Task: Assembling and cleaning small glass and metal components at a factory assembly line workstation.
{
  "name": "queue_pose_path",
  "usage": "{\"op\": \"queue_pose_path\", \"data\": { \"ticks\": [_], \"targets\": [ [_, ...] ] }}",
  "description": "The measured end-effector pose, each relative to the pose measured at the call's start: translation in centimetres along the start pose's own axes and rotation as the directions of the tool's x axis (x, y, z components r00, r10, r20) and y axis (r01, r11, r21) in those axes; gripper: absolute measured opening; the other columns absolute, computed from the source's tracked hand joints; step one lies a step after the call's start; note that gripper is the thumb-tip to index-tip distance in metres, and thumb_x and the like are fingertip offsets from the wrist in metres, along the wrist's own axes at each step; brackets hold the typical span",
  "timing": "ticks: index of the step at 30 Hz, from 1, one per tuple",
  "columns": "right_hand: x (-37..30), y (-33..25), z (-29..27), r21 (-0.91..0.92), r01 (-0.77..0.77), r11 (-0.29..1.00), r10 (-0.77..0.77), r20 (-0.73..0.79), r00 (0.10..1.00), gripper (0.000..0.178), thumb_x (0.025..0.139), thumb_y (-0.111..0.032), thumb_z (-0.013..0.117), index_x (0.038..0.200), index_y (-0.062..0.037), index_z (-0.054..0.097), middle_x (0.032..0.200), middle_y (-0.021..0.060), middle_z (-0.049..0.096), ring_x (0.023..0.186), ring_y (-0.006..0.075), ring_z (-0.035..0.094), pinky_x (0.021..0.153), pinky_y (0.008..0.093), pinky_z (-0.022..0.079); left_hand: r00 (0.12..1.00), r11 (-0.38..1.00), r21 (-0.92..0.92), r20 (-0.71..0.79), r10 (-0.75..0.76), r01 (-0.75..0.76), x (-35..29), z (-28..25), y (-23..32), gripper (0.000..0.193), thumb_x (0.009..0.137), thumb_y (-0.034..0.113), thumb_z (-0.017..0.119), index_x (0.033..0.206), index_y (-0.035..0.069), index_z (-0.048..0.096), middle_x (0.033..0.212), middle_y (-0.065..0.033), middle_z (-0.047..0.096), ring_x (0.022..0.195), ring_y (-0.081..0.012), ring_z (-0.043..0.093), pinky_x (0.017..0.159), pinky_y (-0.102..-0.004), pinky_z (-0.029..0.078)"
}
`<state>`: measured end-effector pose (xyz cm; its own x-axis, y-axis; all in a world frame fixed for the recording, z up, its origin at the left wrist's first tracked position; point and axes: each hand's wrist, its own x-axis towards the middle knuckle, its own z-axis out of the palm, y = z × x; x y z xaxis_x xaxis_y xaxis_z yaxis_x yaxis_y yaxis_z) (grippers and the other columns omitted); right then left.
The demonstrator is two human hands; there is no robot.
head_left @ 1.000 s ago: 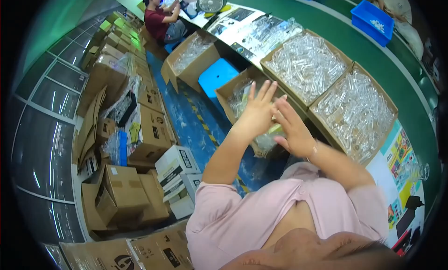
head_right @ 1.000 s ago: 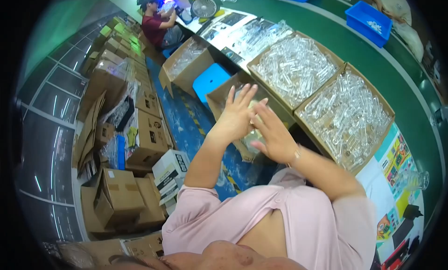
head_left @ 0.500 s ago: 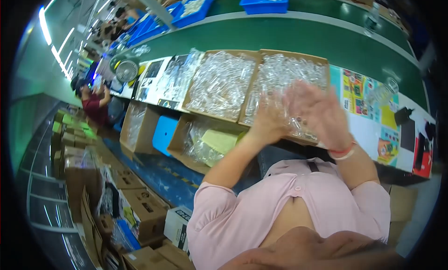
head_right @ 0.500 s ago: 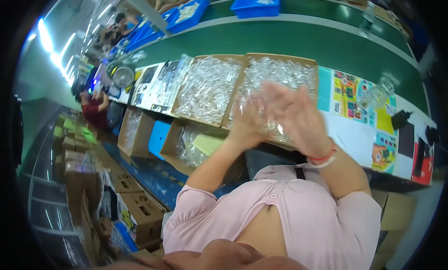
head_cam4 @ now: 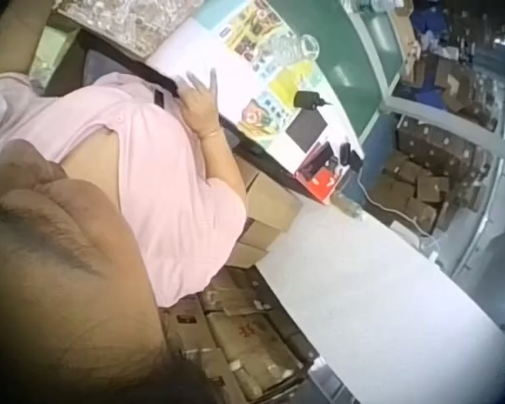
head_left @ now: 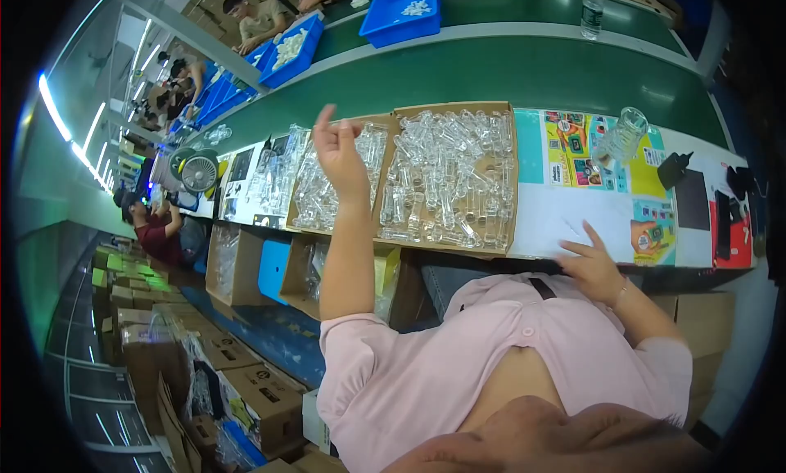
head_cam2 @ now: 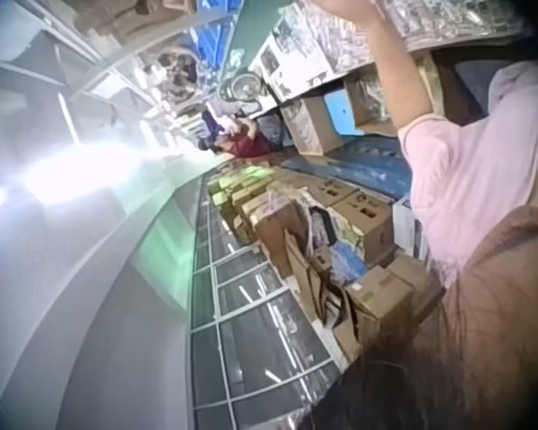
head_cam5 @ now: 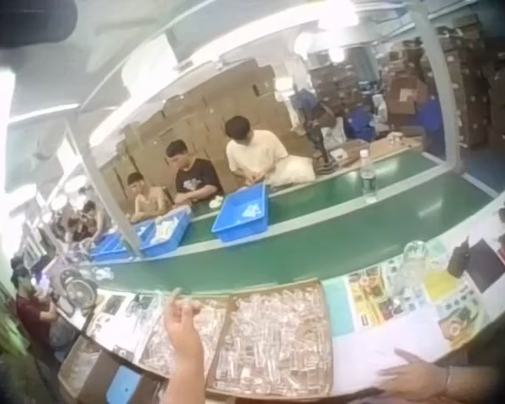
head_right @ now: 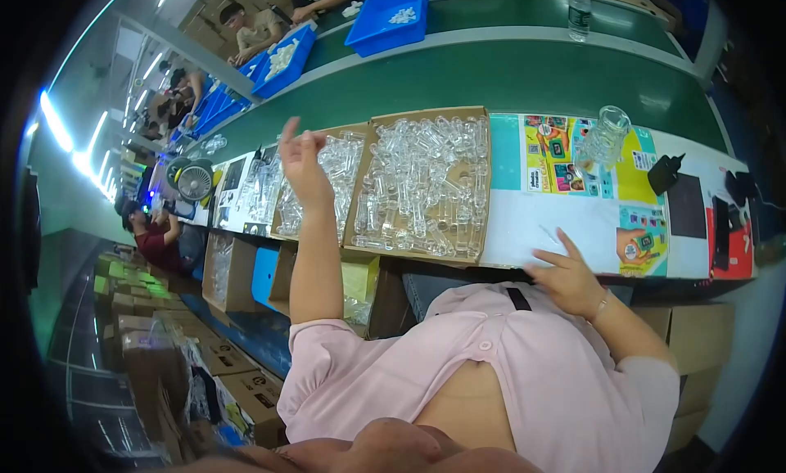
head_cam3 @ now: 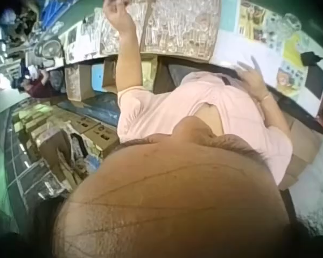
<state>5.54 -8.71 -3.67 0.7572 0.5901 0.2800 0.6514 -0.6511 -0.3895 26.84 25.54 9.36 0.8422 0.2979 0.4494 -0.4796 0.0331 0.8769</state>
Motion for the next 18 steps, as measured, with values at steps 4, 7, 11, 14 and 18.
{"op": "queue_pose_path", "data": {
  "ticks": [4, 7, 11, 14, 18],
  "targets": [
    [-5.4, 0.5, -2.0, 0.190, -0.463, 0.866, 0.500, -0.371, 0.783, 0.034, 0.083, -0.002, 0.043, 0.116, 0.0009, 0.048, 0.119, 0.0179, 0.049, 0.116, 0.0301, 0.044, 0.101, 0.0440, 0.028, 0.929, 0.624, 0.709, 0.361, 0.081, -0.330, -0.2, -4.0, -5.6, 0.022, 0.083, 0.013, 0.054, 0.101, 0.002, 0.055, 0.074, -0.0113, 0.057, 0.077, -0.0266, 0.053, 0.078, -0.0382, 0.042],
    [-9.2, 3.6, -5.1, -0.148, -0.523, 0.839, 0.299, -0.678, 0.672, 0.039, 0.087, -0.002, 0.036, 0.126, 0.0024, 0.035, 0.131, 0.0194, 0.036, 0.120, 0.0325, 0.037, 0.101, 0.0404, 0.029, 0.881, 0.324, 0.839, 0.326, 0.343, -0.437, 0.6, -7.3, -8.6, 0.027, 0.080, 0.019, 0.058, 0.101, 0.003, 0.058, 0.081, -0.0145, 0.058, 0.083, -0.0307, 0.052, 0.078, -0.0403, 0.041],
    [-11.2, 7.4, -8.5, 0.160, -0.419, 0.894, 0.281, -0.928, 0.245, 0.043, 0.085, 0.005, 0.037, 0.127, 0.0037, 0.029, 0.134, 0.0176, 0.029, 0.122, 0.0301, 0.034, 0.101, 0.0418, 0.033, 0.939, 0.054, 0.958, 0.285, -0.194, -0.280, 0.0, -10.6, -11.0, 0.032, 0.079, 0.031, 0.058, 0.098, 0.005, 0.062, 0.096, -0.0194, 0.056, 0.090, -0.0353, 0.052, 0.081, -0.0439, 0.041],
    [-13.4, 9.0, -8.7, 0.340, -0.426, 0.838, 0.412, -0.907, 0.089, 0.045, 0.083, 0.009, 0.038, 0.126, 0.0030, 0.028, 0.133, 0.0165, 0.029, 0.122, 0.0291, 0.034, 0.099, 0.0434, 0.035, 0.942, 0.118, 0.951, 0.301, -0.148, -0.285, -1.0, -7.3, -11.6, 0.033, 0.077, 0.031, 0.059, 0.095, 0.003, 0.063, 0.095, -0.0201, 0.056, 0.091, -0.0355, 0.051, 0.080, -0.0434, 0.042],
    [-15.0, 10.6, -6.6, 0.262, -0.578, 0.772, 0.411, -0.901, 0.140, 0.047, 0.082, 0.008, 0.042, 0.126, -0.0026, 0.034, 0.132, 0.0140, 0.032, 0.123, 0.0267, 0.035, 0.102, 0.0380, 0.029, 0.946, 0.172, 0.985, 0.041, -0.321, 0.016, 1.4, -4.6, -14.6, 0.027, 0.073, 0.029, 0.063, 0.085, 0.005, 0.066, 0.088, -0.0181, 0.060, 0.087, -0.0351, 0.054, 0.078, -0.0424, 0.043]
  ]
}}
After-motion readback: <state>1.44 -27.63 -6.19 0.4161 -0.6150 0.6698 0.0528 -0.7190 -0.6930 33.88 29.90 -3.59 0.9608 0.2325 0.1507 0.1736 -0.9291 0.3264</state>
